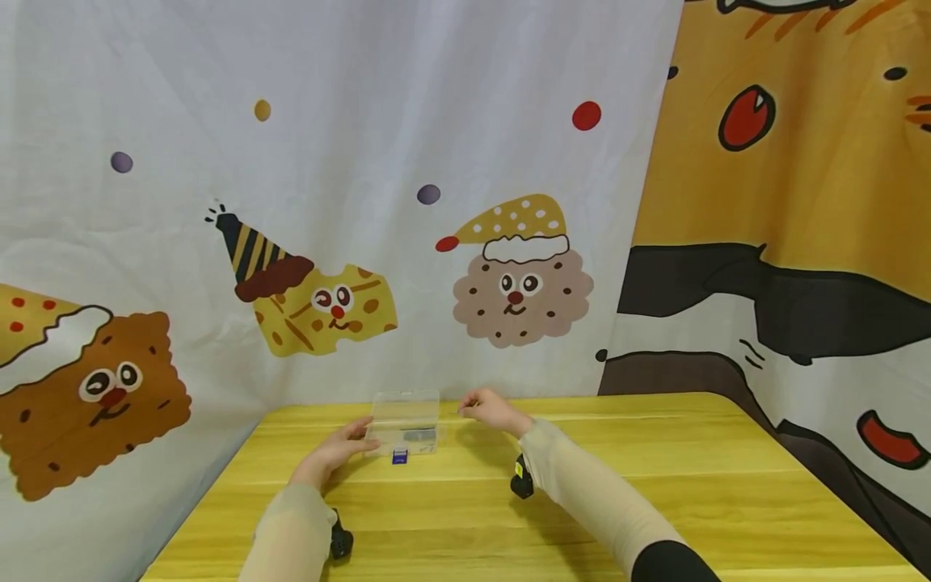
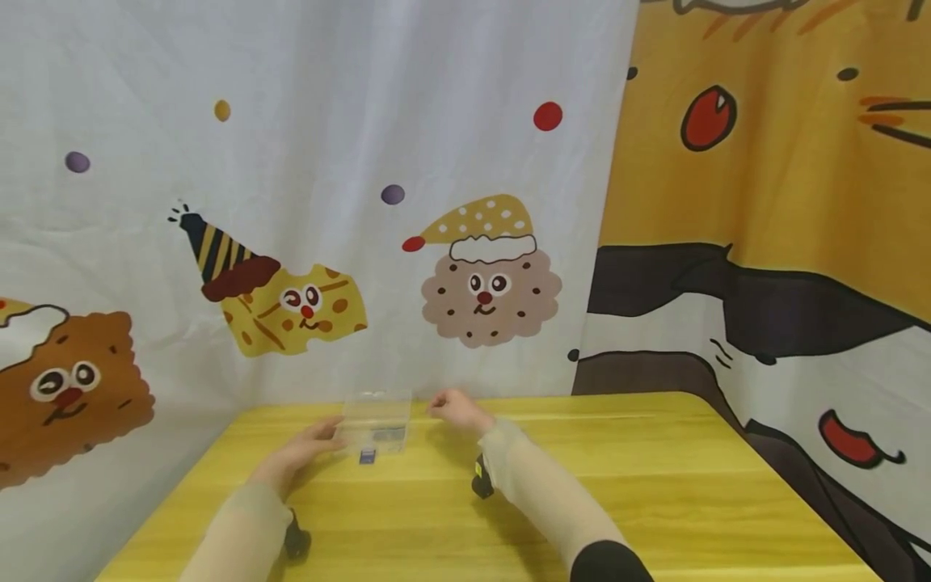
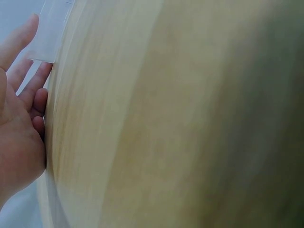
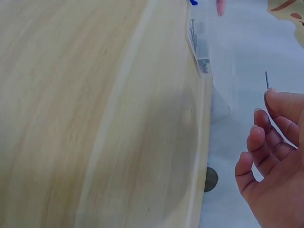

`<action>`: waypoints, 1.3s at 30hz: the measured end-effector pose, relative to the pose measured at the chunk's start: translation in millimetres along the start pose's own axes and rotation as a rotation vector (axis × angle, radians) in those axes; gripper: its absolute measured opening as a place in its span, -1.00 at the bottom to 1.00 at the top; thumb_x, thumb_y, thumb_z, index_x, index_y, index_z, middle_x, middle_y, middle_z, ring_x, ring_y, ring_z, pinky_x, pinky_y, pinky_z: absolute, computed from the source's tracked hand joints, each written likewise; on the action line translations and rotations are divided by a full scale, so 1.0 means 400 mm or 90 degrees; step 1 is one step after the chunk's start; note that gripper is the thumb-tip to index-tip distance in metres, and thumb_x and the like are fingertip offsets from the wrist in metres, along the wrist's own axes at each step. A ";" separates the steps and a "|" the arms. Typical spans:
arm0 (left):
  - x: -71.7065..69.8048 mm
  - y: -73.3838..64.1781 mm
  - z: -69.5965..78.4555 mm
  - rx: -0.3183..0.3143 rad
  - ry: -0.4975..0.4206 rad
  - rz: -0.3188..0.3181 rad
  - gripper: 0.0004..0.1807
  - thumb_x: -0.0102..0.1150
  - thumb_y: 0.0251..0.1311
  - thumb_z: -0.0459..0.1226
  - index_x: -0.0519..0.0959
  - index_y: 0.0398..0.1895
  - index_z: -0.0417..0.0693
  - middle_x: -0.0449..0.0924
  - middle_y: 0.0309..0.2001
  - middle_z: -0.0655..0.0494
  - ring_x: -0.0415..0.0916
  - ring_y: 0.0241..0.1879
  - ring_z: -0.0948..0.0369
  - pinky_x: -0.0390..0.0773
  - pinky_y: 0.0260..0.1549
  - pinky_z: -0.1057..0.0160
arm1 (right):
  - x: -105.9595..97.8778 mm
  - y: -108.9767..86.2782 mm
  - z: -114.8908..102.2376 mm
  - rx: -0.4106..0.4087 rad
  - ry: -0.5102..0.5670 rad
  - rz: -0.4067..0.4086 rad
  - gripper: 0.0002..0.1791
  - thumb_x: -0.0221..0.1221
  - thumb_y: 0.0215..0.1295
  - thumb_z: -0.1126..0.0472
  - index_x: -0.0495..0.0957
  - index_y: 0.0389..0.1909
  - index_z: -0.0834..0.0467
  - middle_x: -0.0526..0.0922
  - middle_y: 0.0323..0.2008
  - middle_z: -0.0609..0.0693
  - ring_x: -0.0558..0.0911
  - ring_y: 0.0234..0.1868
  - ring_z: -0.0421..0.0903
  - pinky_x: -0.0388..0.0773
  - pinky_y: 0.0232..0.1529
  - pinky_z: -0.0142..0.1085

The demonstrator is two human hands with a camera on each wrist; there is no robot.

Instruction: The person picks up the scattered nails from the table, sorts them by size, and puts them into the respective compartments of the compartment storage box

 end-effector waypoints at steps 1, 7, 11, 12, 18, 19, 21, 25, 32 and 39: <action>0.000 -0.001 0.002 0.001 0.000 -0.001 -0.19 0.28 0.24 -0.17 0.14 0.49 -0.18 0.04 0.41 -0.41 -0.01 0.38 -0.29 0.04 0.27 -0.30 | 0.003 0.002 -0.002 -0.002 0.000 0.001 -0.79 0.10 0.40 0.32 0.60 -0.14 0.40 0.61 -0.28 0.03 0.56 -0.25 0.09 0.48 -0.32 -0.32; 0.003 -0.009 0.007 0.001 0.005 -0.001 -0.17 0.29 0.22 -0.17 0.14 0.48 -0.19 0.05 0.40 -0.42 0.01 0.37 -0.30 0.06 0.26 -0.31 | 0.026 0.018 -0.001 -0.010 -0.001 -0.012 -0.77 0.12 0.40 0.29 0.61 -0.12 0.39 0.62 -0.26 -0.01 0.55 -0.26 -0.08 0.50 -0.28 -0.30; 0.006 -0.008 0.002 -0.007 0.008 0.004 -0.18 0.29 0.23 -0.17 0.14 0.48 -0.19 0.06 0.40 -0.42 0.02 0.37 -0.29 0.06 0.26 -0.30 | 0.044 0.024 -0.006 -0.015 -0.006 -0.020 -0.81 0.12 0.40 0.30 0.64 -0.18 0.33 0.62 -0.27 -0.02 0.53 -0.29 -0.16 0.50 -0.28 -0.28; 0.007 -0.007 0.000 -0.006 0.009 0.003 -0.18 0.29 0.23 -0.18 0.14 0.48 -0.19 0.06 0.40 -0.42 0.02 0.37 -0.29 0.06 0.27 -0.29 | 0.048 0.025 -0.008 -0.017 -0.010 -0.018 -0.83 0.13 0.39 0.30 0.65 -0.20 0.31 0.62 -0.29 -0.03 0.52 -0.31 -0.16 0.49 -0.28 -0.28; 0.010 -0.008 -0.003 -0.012 -0.004 0.000 -0.18 0.28 0.23 -0.18 0.13 0.49 -0.16 0.03 0.42 -0.40 -0.02 0.40 -0.27 0.02 0.28 -0.29 | 0.072 0.030 -0.015 -0.035 -0.030 -0.014 -0.86 0.16 0.36 0.32 0.66 -0.25 0.29 0.64 -0.32 -0.05 0.54 -0.35 -0.13 0.48 -0.32 -0.32; 0.010 -0.008 -0.003 -0.014 -0.004 0.000 -0.19 0.28 0.24 -0.18 0.13 0.49 -0.16 0.03 0.42 -0.40 -0.01 0.39 -0.27 0.02 0.28 -0.30 | 0.077 0.031 -0.015 -0.038 -0.033 -0.015 -0.86 0.16 0.36 0.32 0.66 -0.25 0.30 0.64 -0.33 -0.05 0.54 -0.36 -0.14 0.47 -0.33 -0.31; 0.009 -0.008 -0.004 -0.016 -0.005 0.001 -0.19 0.28 0.23 -0.19 0.14 0.49 -0.17 0.04 0.42 -0.40 -0.01 0.39 -0.27 0.02 0.28 -0.30 | 0.085 0.034 -0.016 -0.043 -0.044 -0.018 -0.86 0.17 0.35 0.32 0.67 -0.26 0.29 0.64 -0.34 -0.06 0.52 -0.37 -0.18 0.47 -0.32 -0.32; 0.007 -0.005 -0.007 -0.014 -0.002 0.001 -0.20 0.27 0.24 -0.19 0.14 0.49 -0.17 0.03 0.42 -0.40 -0.01 0.39 -0.27 0.03 0.27 -0.30 | 0.097 0.040 -0.022 -0.057 -0.068 -0.018 -0.86 0.16 0.34 0.33 0.68 -0.25 0.28 0.63 -0.34 -0.08 0.49 -0.37 -0.23 0.47 -0.29 -0.32; 0.004 -0.002 -0.002 -0.005 0.010 0.008 -0.21 0.26 0.26 -0.18 0.14 0.48 -0.18 0.06 0.40 -0.42 0.01 0.37 -0.30 0.06 0.25 -0.32 | 0.114 0.043 -0.044 -0.052 -0.084 -0.010 -0.88 0.19 0.30 0.36 0.68 -0.27 0.30 0.63 -0.38 -0.07 0.48 -0.40 -0.24 0.48 -0.33 -0.36; 0.004 -0.009 0.007 -0.002 0.011 0.009 -0.20 0.27 0.25 -0.18 0.15 0.48 -0.18 0.07 0.40 -0.42 0.02 0.37 -0.30 0.08 0.25 -0.31 | 0.132 0.045 -0.048 -0.045 -0.102 -0.002 -0.91 0.21 0.24 0.39 0.68 -0.31 0.30 0.64 -0.42 -0.09 0.45 -0.46 -0.26 0.45 -0.39 -0.39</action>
Point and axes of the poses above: each hand's wrist, its own y-axis towards the middle knuckle, its own x-axis out of the palm, z = x × y, the point moved 3 cm from there along y, towards the middle knuckle
